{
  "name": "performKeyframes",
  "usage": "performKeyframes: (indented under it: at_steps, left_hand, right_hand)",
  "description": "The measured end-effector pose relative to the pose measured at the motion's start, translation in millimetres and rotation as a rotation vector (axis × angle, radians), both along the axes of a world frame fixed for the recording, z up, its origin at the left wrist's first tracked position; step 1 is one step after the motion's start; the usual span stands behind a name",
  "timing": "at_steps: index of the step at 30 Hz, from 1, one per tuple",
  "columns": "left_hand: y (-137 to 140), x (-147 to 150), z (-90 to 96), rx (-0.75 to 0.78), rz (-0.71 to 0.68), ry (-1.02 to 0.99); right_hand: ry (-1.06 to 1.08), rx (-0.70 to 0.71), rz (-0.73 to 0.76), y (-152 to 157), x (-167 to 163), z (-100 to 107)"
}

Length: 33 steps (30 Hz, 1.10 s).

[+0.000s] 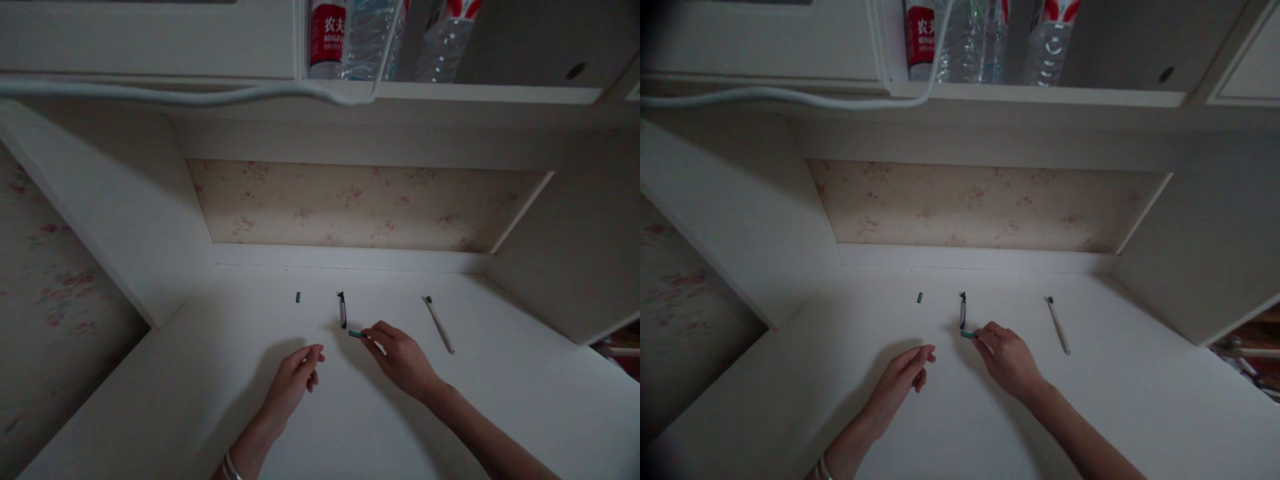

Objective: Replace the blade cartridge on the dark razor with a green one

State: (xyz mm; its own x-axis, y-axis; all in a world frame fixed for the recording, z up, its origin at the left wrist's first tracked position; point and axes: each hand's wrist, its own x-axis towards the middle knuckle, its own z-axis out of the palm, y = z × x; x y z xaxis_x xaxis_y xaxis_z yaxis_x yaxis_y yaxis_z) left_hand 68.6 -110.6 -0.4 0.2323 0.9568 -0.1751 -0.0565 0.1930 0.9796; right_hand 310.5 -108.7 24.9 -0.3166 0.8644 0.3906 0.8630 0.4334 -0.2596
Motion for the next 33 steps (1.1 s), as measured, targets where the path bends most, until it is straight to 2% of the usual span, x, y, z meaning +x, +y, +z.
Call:
performKeyframes:
  at_steps: [3, 6, 8, 11, 16, 23, 29, 33]
  left_hand:
    - [1.3, 1.3, -6.0, 0.004, -0.033, 0.017]
    - [1.1, 1.9, -8.3, 0.002, -0.064, 0.034]
    - [0.3, 2.6, -8.5, -0.003, -0.080, 0.053]
    - [-0.4, 3.6, -10.2, 0.016, -0.099, 0.087]
    - [0.1, 3.2, -15.7, 0.054, -0.121, 0.124]
    - [-1.5, 2.4, -9.6, 0.055, -0.137, 0.178]
    - [-2.2, 1.3, -11.4, 0.059, -0.148, 0.174]
    - [4.9, -1.4, -1.4, 0.119, -0.139, 0.235]
  right_hand:
    - [0.061, -0.073, -0.344, 15.4, 60.5, -3.5]
    - [0.055, -0.073, -0.615, 26.1, 121.2, -6.3]
    - [0.041, -0.109, -0.761, 28.4, 154.4, -10.6]
    - [0.015, -0.207, -0.897, 28.1, 188.9, -22.0]
    - [0.005, -0.330, -0.977, 29.0, 211.3, -42.8]
    - [0.005, -0.386, -0.953, 32.0, 214.7, -53.8]
    - [0.046, -0.356, -0.934, 28.1, 214.9, -45.6]
    - [0.102, -0.301, -0.922, 29.2, 198.7, -30.4]
